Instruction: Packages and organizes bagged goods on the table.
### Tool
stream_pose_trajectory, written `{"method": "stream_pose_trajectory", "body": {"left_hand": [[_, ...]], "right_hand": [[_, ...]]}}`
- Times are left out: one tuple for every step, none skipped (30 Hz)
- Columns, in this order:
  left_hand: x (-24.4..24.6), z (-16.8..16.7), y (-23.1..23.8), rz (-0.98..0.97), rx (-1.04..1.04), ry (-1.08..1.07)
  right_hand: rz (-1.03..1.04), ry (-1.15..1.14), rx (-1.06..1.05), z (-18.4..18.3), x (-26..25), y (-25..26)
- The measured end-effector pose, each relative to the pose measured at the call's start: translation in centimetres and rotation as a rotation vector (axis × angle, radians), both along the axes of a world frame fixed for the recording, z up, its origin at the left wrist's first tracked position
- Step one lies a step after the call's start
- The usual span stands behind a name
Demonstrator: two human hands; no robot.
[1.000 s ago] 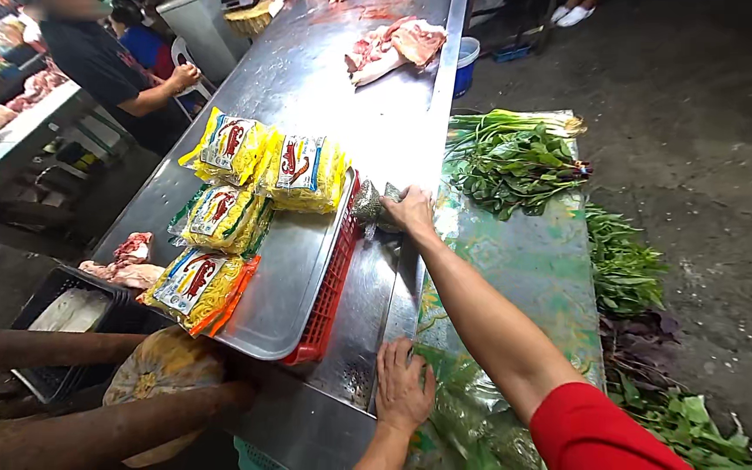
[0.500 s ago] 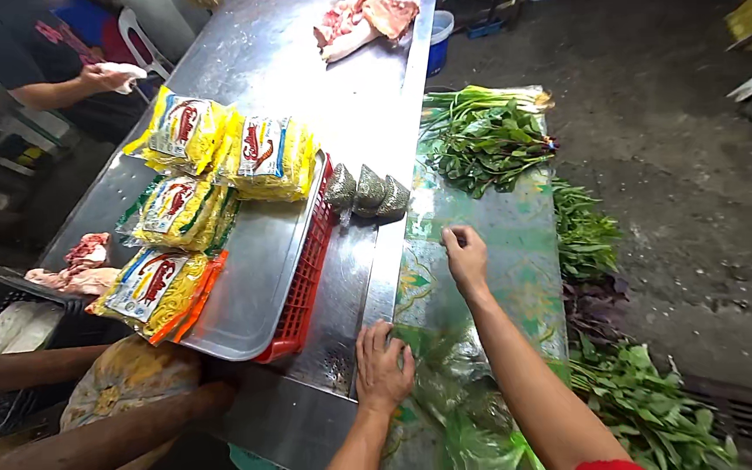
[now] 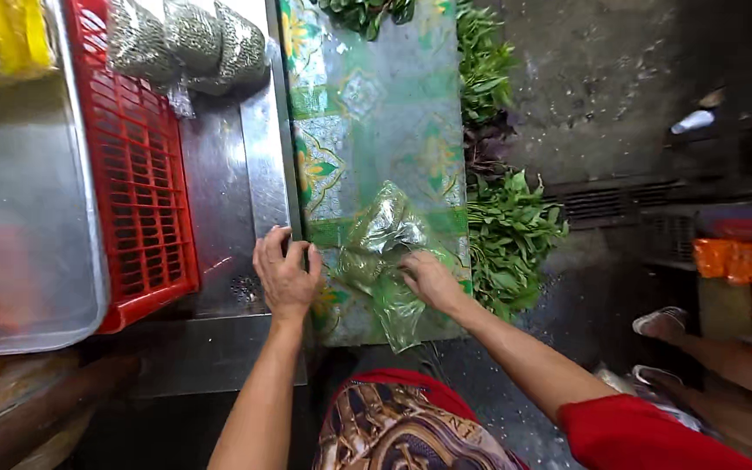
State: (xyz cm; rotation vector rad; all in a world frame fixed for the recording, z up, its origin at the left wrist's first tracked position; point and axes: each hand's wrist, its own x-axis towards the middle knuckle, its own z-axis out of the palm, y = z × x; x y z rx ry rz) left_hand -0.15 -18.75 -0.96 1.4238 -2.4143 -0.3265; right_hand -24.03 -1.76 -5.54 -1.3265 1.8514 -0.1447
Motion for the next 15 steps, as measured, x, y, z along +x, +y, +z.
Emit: {"method": "stream_pose_trajectory", "body": {"left_hand": [[-0.1,-0.1,0.1,0.001,-0.01,0.005],[-0.2,0.0,0.2,0.001,-0.02,0.006],[-0.2,-0.1,0.2,0.004,-0.038,0.002],[-0.1,-0.1,0.1,0.012,-0.05,-0.009],[0.0,-0.1,0.0,0.017,-0.057,-0.018],[-0.1,-0.1,0.0,0.02,-0.057,-0.024],[-0.1,0.0,0.0,0.02,-0.053,-0.027],[-0.2,0.2,-0.1,0.019,-0.045,-0.026],[-0.2,0.3,-0.3,0.018,-0.042,-0.023],[-0.2,0.3,-0.2,0.017,-0.033,-0.015],[-0.2,0.3,-0.1,0.021,-0.026,-0.003],[-0.2,0.2,-0.1,0.027,-0.023,0.009],[-0.3,0.2,-0.1,0.032,-0.028,0.017],[-0.3,0.2,-0.2,0.033,-0.035,0.023],[-0.3,0.1,-0.2,0.035,-0.049,0.026]], "right_hand": [[0.052,0.054,0.02,-0.8,0.3,0.7],[0.088,0.083,0.081,-1.4,0.4,1.1],[0.108,0.106,0.134,-2.0,0.4,1.3],[0.124,0.141,0.151,-2.7,0.4,1.2],[0.131,0.177,0.155,-3.1,0.2,1.1],[0.138,0.199,0.177,-3.1,-0.1,0.7],[0.156,0.208,0.212,-2.8,-0.5,0.2],[0.167,0.186,0.251,-2.2,-1.2,-0.7],[0.168,0.132,0.277,-1.3,-2.0,-1.4],[0.152,0.057,0.27,-0.5,-2.9,-1.7],[0.113,-0.038,0.241,0.5,-3.8,-1.9],[0.056,-0.147,0.19,1.6,-4.6,-2.0],[-0.015,-0.253,0.137,3.0,-5.1,-2.1],[-0.102,-0.354,0.091,4.4,-5.4,-2.2],[-0.207,-0.449,0.055,5.9,-5.3,-2.4]]}}
